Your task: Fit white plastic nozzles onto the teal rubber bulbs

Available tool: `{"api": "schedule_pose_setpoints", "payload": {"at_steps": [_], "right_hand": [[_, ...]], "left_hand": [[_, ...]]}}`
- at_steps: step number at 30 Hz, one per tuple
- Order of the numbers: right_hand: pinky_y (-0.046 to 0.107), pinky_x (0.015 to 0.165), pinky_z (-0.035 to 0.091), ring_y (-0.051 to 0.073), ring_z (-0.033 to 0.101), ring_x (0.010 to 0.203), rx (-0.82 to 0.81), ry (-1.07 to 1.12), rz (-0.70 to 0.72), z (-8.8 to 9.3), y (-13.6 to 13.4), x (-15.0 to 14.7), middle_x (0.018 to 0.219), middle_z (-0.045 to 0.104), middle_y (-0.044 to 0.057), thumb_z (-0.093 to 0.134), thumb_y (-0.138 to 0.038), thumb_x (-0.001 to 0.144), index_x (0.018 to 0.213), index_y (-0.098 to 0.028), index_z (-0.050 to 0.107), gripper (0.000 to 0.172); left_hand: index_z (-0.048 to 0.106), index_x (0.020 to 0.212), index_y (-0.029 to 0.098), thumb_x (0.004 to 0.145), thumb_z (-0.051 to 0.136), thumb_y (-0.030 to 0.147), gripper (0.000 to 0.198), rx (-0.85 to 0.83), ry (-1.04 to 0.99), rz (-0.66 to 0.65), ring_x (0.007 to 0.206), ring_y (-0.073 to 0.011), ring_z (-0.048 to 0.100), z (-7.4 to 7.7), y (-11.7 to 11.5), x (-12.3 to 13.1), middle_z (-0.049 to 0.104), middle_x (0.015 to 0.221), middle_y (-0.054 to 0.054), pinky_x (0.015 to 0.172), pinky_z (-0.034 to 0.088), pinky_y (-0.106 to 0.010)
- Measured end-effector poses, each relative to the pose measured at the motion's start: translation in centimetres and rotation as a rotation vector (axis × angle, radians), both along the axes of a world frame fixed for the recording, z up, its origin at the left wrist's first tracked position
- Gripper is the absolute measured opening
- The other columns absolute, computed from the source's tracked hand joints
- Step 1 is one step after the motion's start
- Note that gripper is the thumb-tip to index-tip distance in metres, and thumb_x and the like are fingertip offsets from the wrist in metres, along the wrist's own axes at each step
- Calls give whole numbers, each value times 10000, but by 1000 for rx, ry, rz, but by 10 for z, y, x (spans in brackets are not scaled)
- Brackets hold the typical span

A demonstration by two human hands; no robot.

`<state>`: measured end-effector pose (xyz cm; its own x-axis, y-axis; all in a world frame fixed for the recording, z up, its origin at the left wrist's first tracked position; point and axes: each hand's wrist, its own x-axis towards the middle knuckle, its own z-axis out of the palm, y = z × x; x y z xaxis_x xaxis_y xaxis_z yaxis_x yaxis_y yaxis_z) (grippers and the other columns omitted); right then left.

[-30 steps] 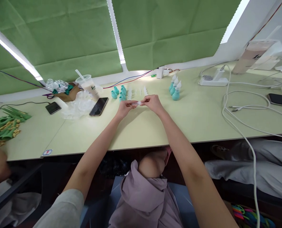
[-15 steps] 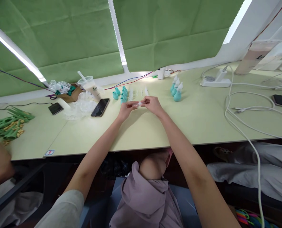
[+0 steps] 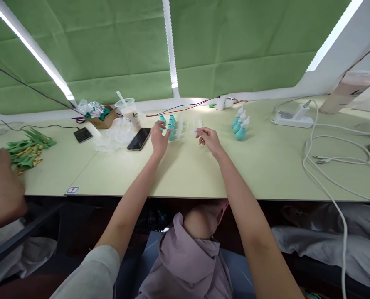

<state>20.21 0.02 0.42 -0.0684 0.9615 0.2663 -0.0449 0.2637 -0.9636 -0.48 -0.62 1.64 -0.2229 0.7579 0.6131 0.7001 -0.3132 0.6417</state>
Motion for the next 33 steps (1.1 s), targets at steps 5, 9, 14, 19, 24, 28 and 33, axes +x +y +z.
{"api": "schedule_pose_setpoints", "payload": {"at_steps": [5, 9, 14, 19, 24, 28, 33], "right_hand": [[183, 462, 353, 62, 514, 560, -106, 54, 67, 0, -3, 1, 773, 616, 16, 715, -548, 628, 843, -189, 640, 426], [201, 593, 415, 82, 543, 685, -130, 66, 148, -2, -6, -2, 839, 605, 2, 730, -446, 643, 927, -213, 647, 376], [246, 736, 430, 105, 551, 755, -134, 128, 210, -1, -3, -7, 819, 592, -11, 727, -408, 644, 931, -230, 647, 347], [266, 801, 422, 111, 561, 790, -155, 176, 261, 1, -2, -13, 840, 597, -2, 695, -445, 688, 916, -236, 657, 311], [280, 819, 418, 115, 569, 791, -168, 143, 249, -1, -2, -11, 860, 597, 2, 701, -450, 682, 864, -224, 648, 296], [295, 838, 430, 111, 585, 787, -144, 189, 196, 0, -2, -8, 918, 601, -16, 744, -414, 632, 974, -272, 602, 396], [340, 894, 449, 142, 594, 824, -78, 170, 141, 5, -2, -4, 923, 622, 16, 748, -465, 609, 942, -235, 635, 419]], "left_hand": [[527, 1001, 218, 788, 606, 441, 318, -137, 111, 279, 1040, -247, 484, -1, 11, -27, 545, 1034, -81, 879, 387, -356], [520, 1077, 201, 876, 477, 258, 213, -131, 22, 374, 1106, -219, 467, -12, 25, -40, 534, 1136, -93, 934, 367, -327], [468, 1179, 149, 771, 636, 245, 452, -358, 45, 319, 1178, -249, 449, -15, 61, -57, 515, 1209, -138, 988, 347, -342], [530, 1057, 150, 714, 697, 342, 427, -375, 48, 315, 1188, -325, 433, -7, 89, -65, 511, 1173, -173, 947, 381, -438], [534, 820, 170, 704, 688, 265, 215, -309, -25, 293, 1077, -317, 506, -15, 94, -64, 571, 1014, -118, 877, 408, -468], [502, 783, 182, 693, 664, 198, 187, -152, -116, 242, 888, -234, 585, -14, 85, -60, 598, 831, -46, 840, 440, -405], [548, 926, 203, 786, 548, 257, 150, 124, -42, 148, 912, -162, 552, 15, 46, -28, 552, 948, -46, 865, 443, -302]]}}
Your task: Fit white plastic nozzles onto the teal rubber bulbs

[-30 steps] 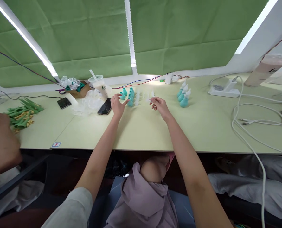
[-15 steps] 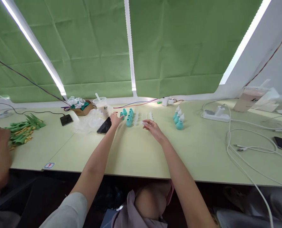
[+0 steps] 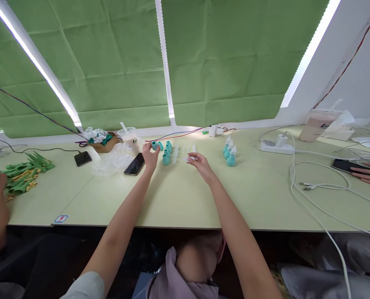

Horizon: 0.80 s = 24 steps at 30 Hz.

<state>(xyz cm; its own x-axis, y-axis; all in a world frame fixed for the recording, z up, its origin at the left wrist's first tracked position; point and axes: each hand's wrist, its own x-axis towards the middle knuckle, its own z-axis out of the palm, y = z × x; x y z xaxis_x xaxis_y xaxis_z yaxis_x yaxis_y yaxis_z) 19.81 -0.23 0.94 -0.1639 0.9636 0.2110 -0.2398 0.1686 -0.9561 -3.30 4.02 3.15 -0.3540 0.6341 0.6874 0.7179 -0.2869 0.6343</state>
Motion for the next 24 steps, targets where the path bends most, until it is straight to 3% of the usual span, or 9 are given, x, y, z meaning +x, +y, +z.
{"api": "schedule_pose_setpoints", "payload": {"at_steps": [4, 8, 14, 19, 24], "right_hand": [[350, 911, 462, 150, 606, 833, 70, -25, -88, 2, 3, 6, 914, 643, 27, 739, -479, 619, 939, -227, 659, 415], [332, 858, 483, 158, 614, 850, 145, -69, -205, 6, 3, 14, 950, 656, 33, 701, -482, 656, 1037, -238, 641, 457], [310, 755, 469, 164, 583, 778, 270, -307, -196, 6, 0, 17, 905, 669, 41, 685, -435, 672, 878, -214, 695, 303], [304, 710, 462, 159, 569, 728, 296, -392, -198, 0, 3, 16, 845, 666, 39, 693, -406, 660, 833, -205, 706, 266], [297, 693, 462, 157, 569, 722, 298, -365, -192, 2, 2, 17, 823, 666, 33, 700, -407, 655, 837, -208, 711, 270]], "left_hand": [[540, 991, 208, 824, 492, 233, 176, 29, 211, -266, 1008, -170, 520, 13, -36, 42, 501, 1063, -75, 904, 428, -291], [473, 1034, 206, 887, 408, 236, 164, -150, 356, -471, 943, -183, 553, -1, -52, 67, 559, 974, -68, 833, 450, -316], [448, 1105, 202, 897, 436, 409, 293, -287, 486, -515, 1019, -215, 552, -24, -55, 70, 588, 1040, -78, 825, 456, -330], [492, 1085, 212, 900, 431, 419, 284, -297, 581, -506, 1022, -213, 555, -27, -56, 71, 601, 1027, -65, 819, 463, -329], [519, 1092, 220, 891, 453, 414, 287, -294, 541, -492, 1027, -214, 554, -25, -56, 73, 608, 1038, -62, 814, 463, -322]]}}
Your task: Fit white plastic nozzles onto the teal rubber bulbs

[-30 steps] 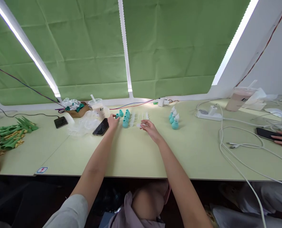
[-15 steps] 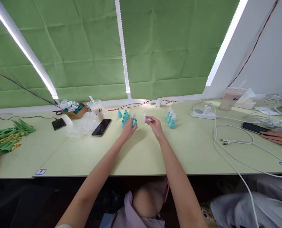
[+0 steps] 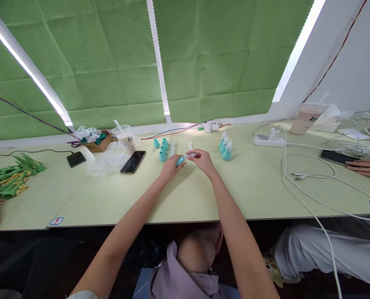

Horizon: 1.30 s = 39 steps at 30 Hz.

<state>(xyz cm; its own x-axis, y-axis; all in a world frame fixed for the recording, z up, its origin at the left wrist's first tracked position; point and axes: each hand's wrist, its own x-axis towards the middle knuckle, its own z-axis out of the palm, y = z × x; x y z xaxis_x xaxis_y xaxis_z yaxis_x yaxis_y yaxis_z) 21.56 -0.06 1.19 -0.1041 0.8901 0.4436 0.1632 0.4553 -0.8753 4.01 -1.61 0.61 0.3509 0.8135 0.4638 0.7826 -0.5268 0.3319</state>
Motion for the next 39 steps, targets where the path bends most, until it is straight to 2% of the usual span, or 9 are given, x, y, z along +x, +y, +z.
{"api": "schedule_pose_setpoints", "payload": {"at_steps": [9, 17, 22, 28, 34, 39], "right_hand": [[308, 713, 479, 169, 594, 741, -24, -171, 13, 0, -4, 0, 824, 685, 28, 700, -356, 649, 789, -223, 729, 196], [322, 727, 491, 178, 617, 727, -35, -270, -2, 1, -6, -1, 816, 709, 21, 691, -316, 656, 765, -237, 734, 141], [312, 723, 496, 174, 626, 719, -25, -222, 1, -1, -5, -2, 807, 710, 21, 691, -306, 654, 770, -225, 735, 148], [316, 716, 490, 183, 632, 709, -90, -235, 12, -6, -3, -1, 779, 714, 23, 718, -302, 615, 746, -218, 740, 157], [299, 674, 486, 174, 621, 689, -139, -115, 50, -1, -7, -5, 753, 709, 31, 732, -348, 594, 803, -189, 737, 262], [296, 675, 477, 169, 610, 668, -197, -199, 73, -4, -6, -1, 689, 692, 19, 747, -335, 571, 772, -180, 740, 254]], "left_hand": [[564, 1081, 199, 877, 496, 317, 245, -79, -25, -96, 1000, -215, 537, -7, 5, -5, 617, 1005, -65, 855, 444, -340], [599, 1116, 213, 846, 544, 267, 280, -75, -23, -69, 948, -215, 537, -7, 3, -2, 652, 961, -53, 822, 445, -331], [567, 1205, 240, 845, 546, 278, 362, -74, -9, -37, 931, -216, 544, -6, 3, 0, 669, 926, -41, 806, 441, -325], [568, 1218, 231, 838, 560, 271, 383, -80, 55, -30, 916, -222, 549, -9, 1, 2, 679, 928, -49, 782, 437, -324], [539, 1254, 236, 847, 557, 318, 416, -51, -27, 49, 949, -228, 557, -9, -2, 5, 668, 996, -62, 774, 426, -314], [465, 1322, 236, 853, 547, 304, 482, -113, 82, 10, 953, -219, 568, -7, -8, 7, 668, 985, -67, 733, 421, -284]]}}
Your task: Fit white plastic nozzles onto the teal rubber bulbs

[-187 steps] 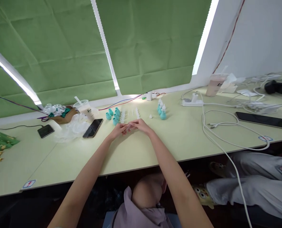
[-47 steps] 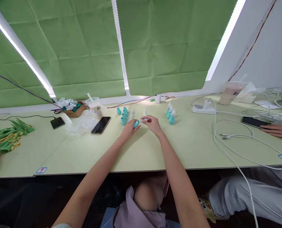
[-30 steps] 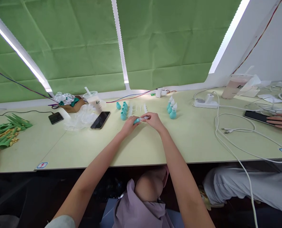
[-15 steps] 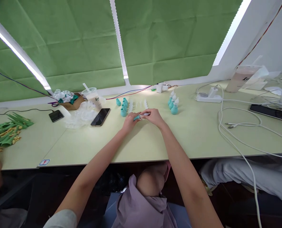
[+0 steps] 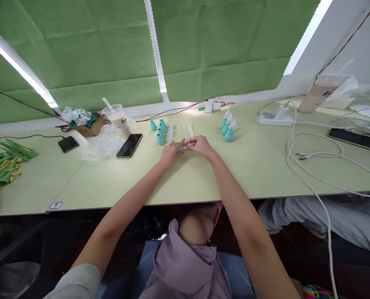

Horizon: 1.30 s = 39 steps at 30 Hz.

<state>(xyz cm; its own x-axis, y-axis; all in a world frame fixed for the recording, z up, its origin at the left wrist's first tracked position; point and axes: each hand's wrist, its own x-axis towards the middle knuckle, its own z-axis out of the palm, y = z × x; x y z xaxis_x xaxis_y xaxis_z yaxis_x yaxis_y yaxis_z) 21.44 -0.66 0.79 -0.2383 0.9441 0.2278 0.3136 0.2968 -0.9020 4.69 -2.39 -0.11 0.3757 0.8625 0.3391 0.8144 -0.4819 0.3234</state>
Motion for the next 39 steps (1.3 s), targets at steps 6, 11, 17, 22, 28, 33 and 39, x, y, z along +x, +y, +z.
{"api": "schedule_pose_setpoints", "payload": {"at_steps": [6, 11, 17, 22, 28, 33, 39], "right_hand": [[305, 696, 504, 178, 628, 687, -26, 39, 25, 2, 0, -5, 706, 675, 14, 743, -336, 592, 821, -182, 713, 278], [335, 773, 531, 158, 643, 828, 79, 384, 12, 13, 0, -10, 1099, 630, 21, 682, -458, 684, 1298, -336, 421, 678], [386, 858, 522, 211, 566, 1080, -153, 389, 267, 6, -6, -25, 1223, 577, 56, 687, -446, 708, 1308, -308, 443, 663], [413, 908, 502, 175, 619, 913, -222, 470, 281, -1, -12, -42, 875, 668, -1, 706, -408, 701, 1372, -270, 406, 748], [387, 824, 512, 219, 613, 913, -146, 411, 119, -1, -5, -37, 917, 690, 41, 774, -429, 573, 995, -189, 699, 491], [403, 806, 516, 196, 621, 757, -72, 524, -162, -2, 9, -17, 712, 670, 18, 818, -456, 448, 753, -154, 704, 445], [383, 837, 511, 193, 620, 848, -41, 605, -136, 2, 9, -4, 845, 684, 34, 791, -473, 512, 857, -175, 677, 469]], "left_hand": [[393, 1372, 259, 853, 534, 269, 538, -50, -66, -16, 963, -213, 581, 1, 1, 0, 642, 1072, -68, 757, 427, -281], [293, 1416, 235, 894, 461, 354, 561, -10, -597, -41, 878, -175, 595, 12, 9, 1, 654, 936, -43, 823, 432, -297], [509, 1172, 205, 916, 355, 469, 398, -64, -1041, -142, 1018, -182, 582, 18, 8, 1, 660, 1034, -64, 924, 425, -342], [536, 1086, 227, 917, 341, 487, 366, -70, -1011, -179, 1166, -190, 512, 13, 7, 2, 625, 1170, -57, 1012, 377, -376], [483, 1226, 259, 942, 214, 486, 453, -14, -905, -52, 1243, -175, 423, 14, 7, 0, 507, 1310, -50, 1049, 330, -364], [518, 1132, 226, 949, 216, 458, 423, 282, -865, 300, 1153, -172, 441, 27, 14, -27, 556, 1202, -56, 1012, 326, -337], [538, 991, 201, 950, 243, 374, 345, 337, -897, 652, 1049, -209, 477, 21, 41, -71, 636, 1077, -61, 954, 330, -347]]}}
